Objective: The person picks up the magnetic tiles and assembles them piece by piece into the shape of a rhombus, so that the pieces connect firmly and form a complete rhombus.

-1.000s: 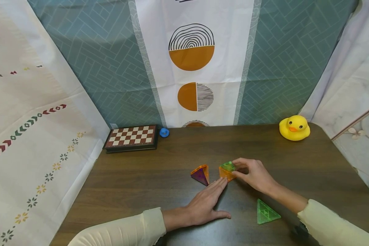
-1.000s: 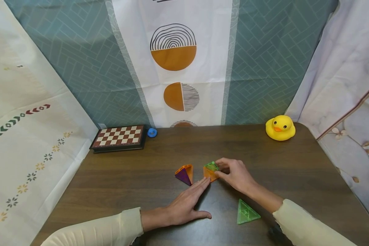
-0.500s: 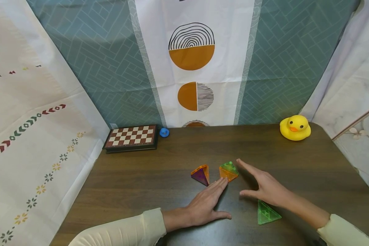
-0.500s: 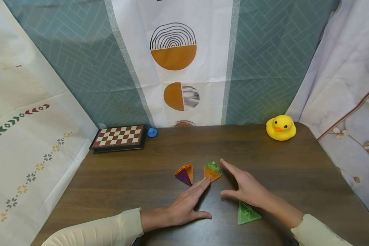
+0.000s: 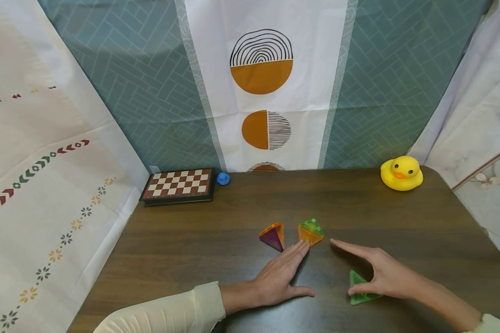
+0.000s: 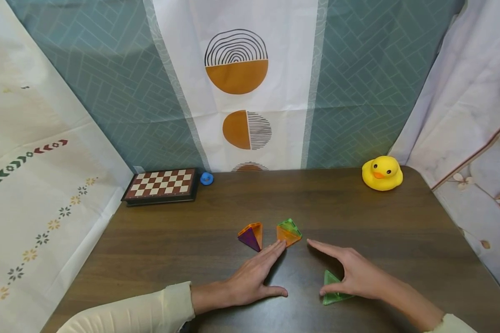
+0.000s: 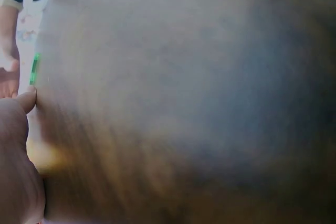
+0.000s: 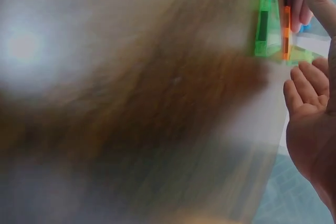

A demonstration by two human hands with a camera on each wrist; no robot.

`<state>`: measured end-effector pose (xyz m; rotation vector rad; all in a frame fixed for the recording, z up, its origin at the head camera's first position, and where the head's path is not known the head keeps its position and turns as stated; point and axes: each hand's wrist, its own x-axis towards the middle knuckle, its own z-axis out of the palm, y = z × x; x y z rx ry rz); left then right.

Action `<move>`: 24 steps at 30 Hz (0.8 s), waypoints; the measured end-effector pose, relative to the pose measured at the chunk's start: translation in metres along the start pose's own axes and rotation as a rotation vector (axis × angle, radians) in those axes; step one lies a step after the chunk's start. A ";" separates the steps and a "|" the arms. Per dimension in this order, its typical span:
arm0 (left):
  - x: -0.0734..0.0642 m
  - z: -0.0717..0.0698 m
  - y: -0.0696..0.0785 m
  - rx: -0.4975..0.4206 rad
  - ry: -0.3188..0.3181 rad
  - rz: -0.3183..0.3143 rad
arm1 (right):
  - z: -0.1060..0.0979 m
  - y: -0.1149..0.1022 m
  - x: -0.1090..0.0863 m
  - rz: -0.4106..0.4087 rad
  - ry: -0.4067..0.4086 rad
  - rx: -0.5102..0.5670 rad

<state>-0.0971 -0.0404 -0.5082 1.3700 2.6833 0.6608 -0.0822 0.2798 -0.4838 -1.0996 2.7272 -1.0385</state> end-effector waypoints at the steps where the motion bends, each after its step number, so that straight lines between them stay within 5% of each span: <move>1: 0.000 0.000 0.000 0.000 -0.001 -0.001 | 0.000 0.000 -0.002 -0.008 -0.003 0.003; 12: 0.000 0.001 -0.002 -0.006 -0.007 -0.016 | -0.004 0.004 -0.019 -0.002 -0.097 0.039; 24: 0.000 -0.001 0.001 0.005 -0.010 -0.013 | 0.000 0.009 -0.028 -0.026 -0.031 0.002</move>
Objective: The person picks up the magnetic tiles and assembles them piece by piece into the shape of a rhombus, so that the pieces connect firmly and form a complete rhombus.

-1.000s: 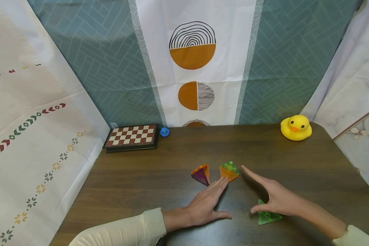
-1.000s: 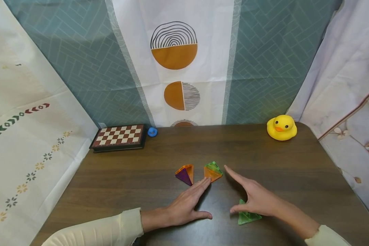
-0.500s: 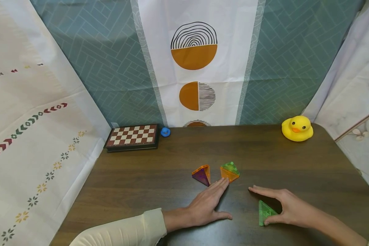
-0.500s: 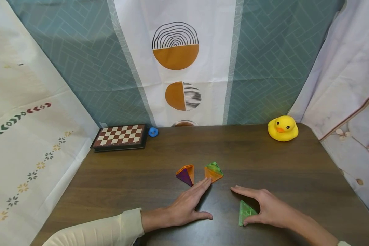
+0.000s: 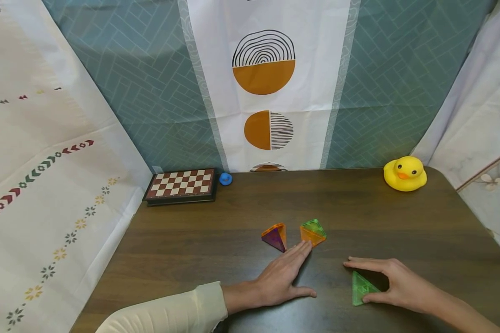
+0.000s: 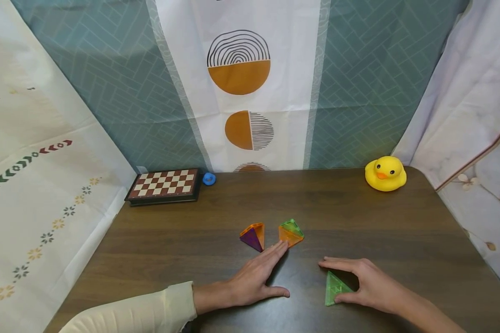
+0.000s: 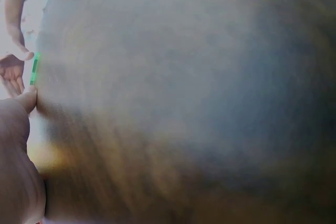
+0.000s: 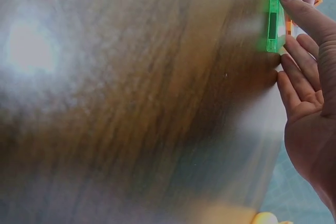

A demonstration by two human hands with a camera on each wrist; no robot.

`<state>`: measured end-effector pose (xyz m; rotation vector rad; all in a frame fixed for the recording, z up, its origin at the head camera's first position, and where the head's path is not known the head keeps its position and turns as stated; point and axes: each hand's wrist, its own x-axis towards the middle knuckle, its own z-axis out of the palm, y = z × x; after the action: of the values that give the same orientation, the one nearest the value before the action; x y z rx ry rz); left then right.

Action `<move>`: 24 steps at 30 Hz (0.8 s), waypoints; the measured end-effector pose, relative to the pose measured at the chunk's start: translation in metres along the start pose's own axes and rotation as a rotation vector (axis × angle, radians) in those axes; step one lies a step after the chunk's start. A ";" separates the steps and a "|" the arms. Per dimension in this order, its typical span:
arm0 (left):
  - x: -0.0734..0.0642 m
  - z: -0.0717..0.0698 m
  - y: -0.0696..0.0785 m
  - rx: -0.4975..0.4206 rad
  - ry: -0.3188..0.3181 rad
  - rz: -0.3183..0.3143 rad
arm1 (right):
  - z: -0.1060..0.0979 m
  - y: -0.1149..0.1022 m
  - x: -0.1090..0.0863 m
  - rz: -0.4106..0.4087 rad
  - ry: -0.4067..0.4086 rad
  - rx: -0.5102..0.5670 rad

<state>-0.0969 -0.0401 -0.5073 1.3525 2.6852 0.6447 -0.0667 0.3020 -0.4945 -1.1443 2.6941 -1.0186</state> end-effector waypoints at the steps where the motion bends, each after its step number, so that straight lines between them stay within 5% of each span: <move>1: 0.000 0.000 0.000 0.001 0.001 -0.001 | 0.000 0.000 -0.001 -0.001 0.005 -0.001; 24: 0.000 -0.001 0.002 -0.009 -0.006 -0.008 | 0.000 0.007 -0.006 -0.025 0.009 0.055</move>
<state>-0.0960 -0.0392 -0.5058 1.3389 2.6779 0.6506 -0.0665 0.3095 -0.4999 -1.1702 2.6477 -1.0963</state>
